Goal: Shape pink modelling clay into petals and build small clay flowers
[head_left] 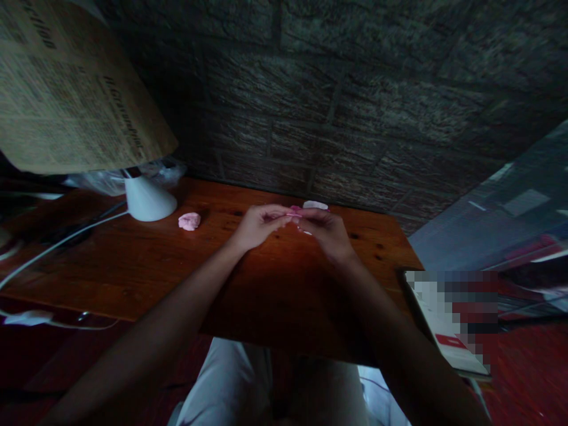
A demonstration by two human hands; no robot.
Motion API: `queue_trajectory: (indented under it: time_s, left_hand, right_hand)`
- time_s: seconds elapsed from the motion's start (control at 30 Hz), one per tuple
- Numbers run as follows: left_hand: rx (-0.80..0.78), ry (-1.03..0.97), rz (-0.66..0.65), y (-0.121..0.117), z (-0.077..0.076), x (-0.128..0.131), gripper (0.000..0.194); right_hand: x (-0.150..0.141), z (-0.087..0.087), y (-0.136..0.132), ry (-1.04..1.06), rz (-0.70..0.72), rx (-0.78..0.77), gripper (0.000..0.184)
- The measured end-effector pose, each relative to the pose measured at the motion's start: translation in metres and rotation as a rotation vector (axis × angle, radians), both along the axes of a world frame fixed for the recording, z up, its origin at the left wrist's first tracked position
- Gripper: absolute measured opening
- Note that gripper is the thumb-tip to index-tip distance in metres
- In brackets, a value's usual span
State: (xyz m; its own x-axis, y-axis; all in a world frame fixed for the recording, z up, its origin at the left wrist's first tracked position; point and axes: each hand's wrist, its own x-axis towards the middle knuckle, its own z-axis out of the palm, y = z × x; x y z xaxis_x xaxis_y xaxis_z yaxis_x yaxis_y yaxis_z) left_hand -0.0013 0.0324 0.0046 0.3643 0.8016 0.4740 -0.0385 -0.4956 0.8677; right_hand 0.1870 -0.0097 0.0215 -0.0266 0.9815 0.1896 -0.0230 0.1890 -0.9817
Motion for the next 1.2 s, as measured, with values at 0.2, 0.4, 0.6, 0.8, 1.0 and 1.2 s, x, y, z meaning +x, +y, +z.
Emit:
queue_trajectory:
  time_s: [0.2,0.4,0.6,0.8,1.0,1.2]
  left_hand:
    - [0.037,0.026,0.031,-0.0001,0.0016,-0.0013,0.029]
    - [0.089,0.039,0.036,0.0,0.0015,-0.0026,0.027]
    - [0.081,0.041,0.037,-0.0002,0.0008,-0.0021,0.03]
    - [0.078,0.027,0.015,-0.0014,0.0019,-0.0017,0.026]
    - [0.086,0.048,0.018,-0.0019,0.0032,-0.0024,0.03]
    - [0.132,0.009,0.018,-0.002,0.0024,-0.0016,0.024]
  right_hand:
    - [0.0006,0.0011,-0.0005,-0.002,0.001,-0.024,0.03]
    - [0.0002,0.0012,-0.0004,0.018,0.014,-0.041,0.033]
    - [0.0005,0.0012,0.0004,0.068,0.028,-0.082,0.036]
    - [0.0008,0.0022,0.0007,0.078,0.043,-0.103,0.037]
    - [0.0017,0.0029,0.0003,0.076,0.058,-0.114,0.041]
    - [0.0016,0.0025,0.0001,0.094,0.054,-0.114,0.039]
